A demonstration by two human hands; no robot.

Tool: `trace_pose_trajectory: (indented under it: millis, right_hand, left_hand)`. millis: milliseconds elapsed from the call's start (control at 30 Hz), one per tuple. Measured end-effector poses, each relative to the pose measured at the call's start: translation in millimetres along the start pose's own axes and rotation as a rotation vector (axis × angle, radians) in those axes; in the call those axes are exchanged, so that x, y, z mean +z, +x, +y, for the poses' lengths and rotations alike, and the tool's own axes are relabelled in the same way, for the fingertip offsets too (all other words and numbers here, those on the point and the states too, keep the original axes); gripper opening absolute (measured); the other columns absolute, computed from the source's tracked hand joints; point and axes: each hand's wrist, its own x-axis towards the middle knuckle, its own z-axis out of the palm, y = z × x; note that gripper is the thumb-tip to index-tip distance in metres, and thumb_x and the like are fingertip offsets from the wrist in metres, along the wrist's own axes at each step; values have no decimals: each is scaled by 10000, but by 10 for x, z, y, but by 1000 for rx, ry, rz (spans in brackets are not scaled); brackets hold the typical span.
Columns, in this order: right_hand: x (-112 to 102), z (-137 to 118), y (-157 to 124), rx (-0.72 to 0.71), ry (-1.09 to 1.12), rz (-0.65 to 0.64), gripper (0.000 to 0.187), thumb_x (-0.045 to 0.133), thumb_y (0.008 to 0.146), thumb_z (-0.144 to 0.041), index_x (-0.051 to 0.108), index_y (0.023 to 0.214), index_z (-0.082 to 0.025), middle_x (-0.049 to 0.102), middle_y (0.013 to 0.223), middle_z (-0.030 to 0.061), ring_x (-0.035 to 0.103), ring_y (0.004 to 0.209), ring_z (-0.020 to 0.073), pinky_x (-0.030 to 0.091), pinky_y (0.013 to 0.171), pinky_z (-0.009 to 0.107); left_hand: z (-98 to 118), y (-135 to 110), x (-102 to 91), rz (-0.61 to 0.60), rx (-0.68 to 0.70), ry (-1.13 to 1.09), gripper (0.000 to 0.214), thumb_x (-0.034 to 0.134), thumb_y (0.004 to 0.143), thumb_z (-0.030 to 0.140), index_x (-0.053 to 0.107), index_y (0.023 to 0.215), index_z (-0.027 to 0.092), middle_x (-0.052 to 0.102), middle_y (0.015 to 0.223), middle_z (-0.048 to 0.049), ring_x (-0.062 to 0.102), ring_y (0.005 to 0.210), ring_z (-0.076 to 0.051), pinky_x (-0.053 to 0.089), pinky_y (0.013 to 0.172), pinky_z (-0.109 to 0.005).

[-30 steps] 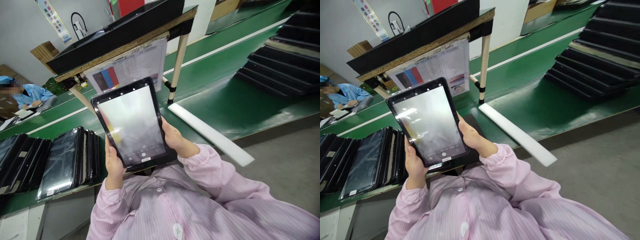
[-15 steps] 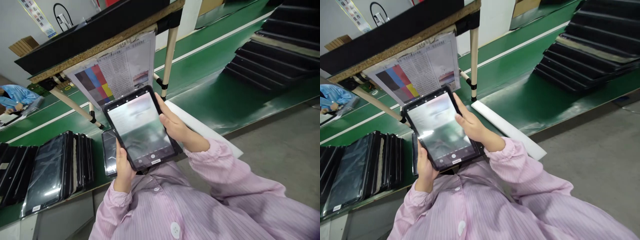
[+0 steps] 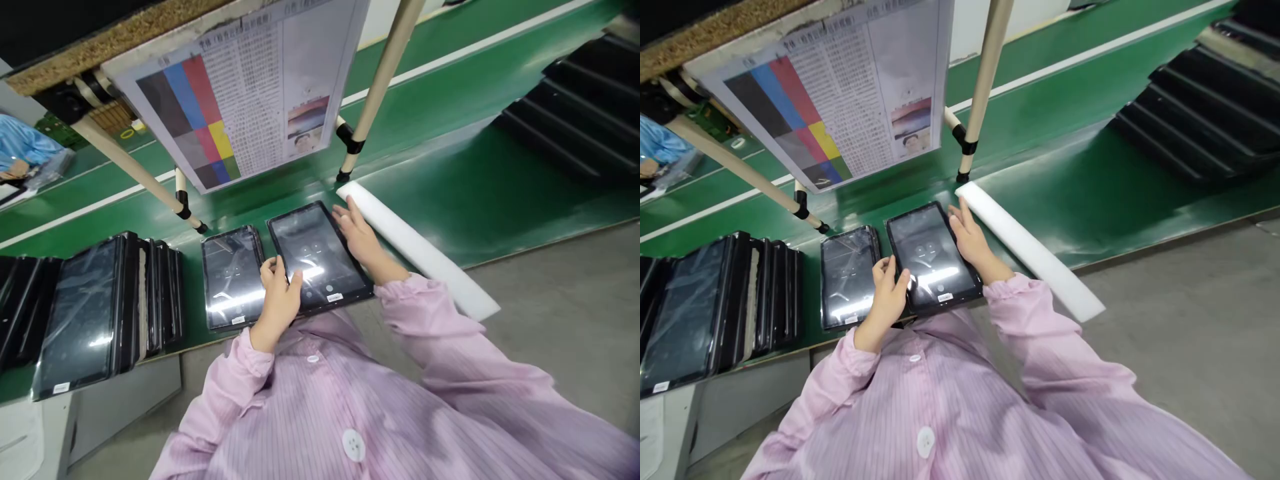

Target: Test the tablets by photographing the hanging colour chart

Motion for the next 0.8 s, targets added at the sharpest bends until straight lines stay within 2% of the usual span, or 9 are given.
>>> trace_pose_trajectory:
  millis: [33, 100, 200, 300, 433, 500, 633, 700, 800]
  right_hand:
    - [-14, -23, -25, -48, -90, 9, 950, 392, 900, -801, 195, 1639, -238, 473, 1554, 121, 471, 1433, 293, 351, 1200, 538]
    - [-40, -118, -118, -181, -312, -16, 772, 377, 955, -723, 395, 1572, -260, 465, 1563, 107, 410, 1474, 297, 298, 1224, 539]
    - [-30, -293, -321, -370, -639, -179, 488, 366, 1028, -546, 698, 1297, -312, 479, 1558, 54, 331, 1509, 328, 229, 1213, 594]
    - [48, -382, -495, -418, -835, -323, 408, 395, 1038, -450, 742, 1221, -339, 444, 1585, 21, 288, 1514, 373, 214, 1171, 645]
    - [135, -368, -579, -383, -890, -285, 417, 375, 1042, -410, 712, 1277, -342, 397, 1615, 19, 287, 1501, 384, 274, 1127, 631]
    - [135, -359, -587, -384, -852, -231, 438, 348, 1047, -406, 683, 1322, -343, 383, 1621, 26, 297, 1497, 365, 305, 1115, 606]
    - [73, -367, -614, -353, -803, -134, 458, 328, 1050, -415, 691, 1316, -327, 439, 1583, 46, 339, 1472, 350, 316, 1106, 596]
    - [26, -366, -642, -310, -820, -88, 435, 355, 1046, -411, 743, 1227, -336, 480, 1553, 33, 358, 1460, 347, 314, 1098, 592]
    - [-52, -351, -686, -251, -865, -14, 409, 406, 1035, -371, 814, 1015, -344, 553, 1489, 9, 383, 1444, 345, 301, 1088, 591]
  left_hand:
    - [12, -60, -53, -16, 34, 12, 653, 564, 924, 391, 444, 1499, 105, 369, 1462, -184, 390, 1392, -270, 255, 1221, -431]
    - [-3, -196, -204, -22, 121, 71, 645, 520, 960, 396, 390, 1534, 133, 324, 1487, -174, 373, 1397, -256, 258, 1222, -440]
    - [-132, -349, -498, 73, 216, 270, 551, 466, 989, 368, 469, 1489, 136, 329, 1432, -184, 387, 1333, -283, 296, 1188, -508]
    - [-304, -377, -796, 228, 177, 522, 443, 462, 984, 320, 622, 1369, 171, 369, 1340, -173, 407, 1243, -315, 338, 1125, -559]
    - [-418, -292, -1072, 352, 24, 776, 401, 484, 974, 319, 686, 1313, 245, 386, 1306, -169, 390, 1224, -366, 370, 1048, -590]
    - [-421, -239, -1130, 347, -22, 850, 408, 494, 974, 340, 674, 1335, 278, 387, 1320, -175, 378, 1229, -385, 384, 1015, -590]
    - [-405, -178, -1120, 244, -36, 961, 445, 480, 989, 374, 609, 1409, 306, 432, 1286, -182, 402, 1181, -376, 389, 986, -583]
    - [-408, -183, -1092, 231, -23, 977, 453, 465, 996, 381, 599, 1420, 295, 446, 1262, -184, 409, 1160, -369, 393, 976, -574]
    - [-423, -219, -1057, 279, 25, 947, 457, 462, 998, 379, 603, 1418, 270, 444, 1233, -179, 411, 1134, -354, 400, 966, -549]
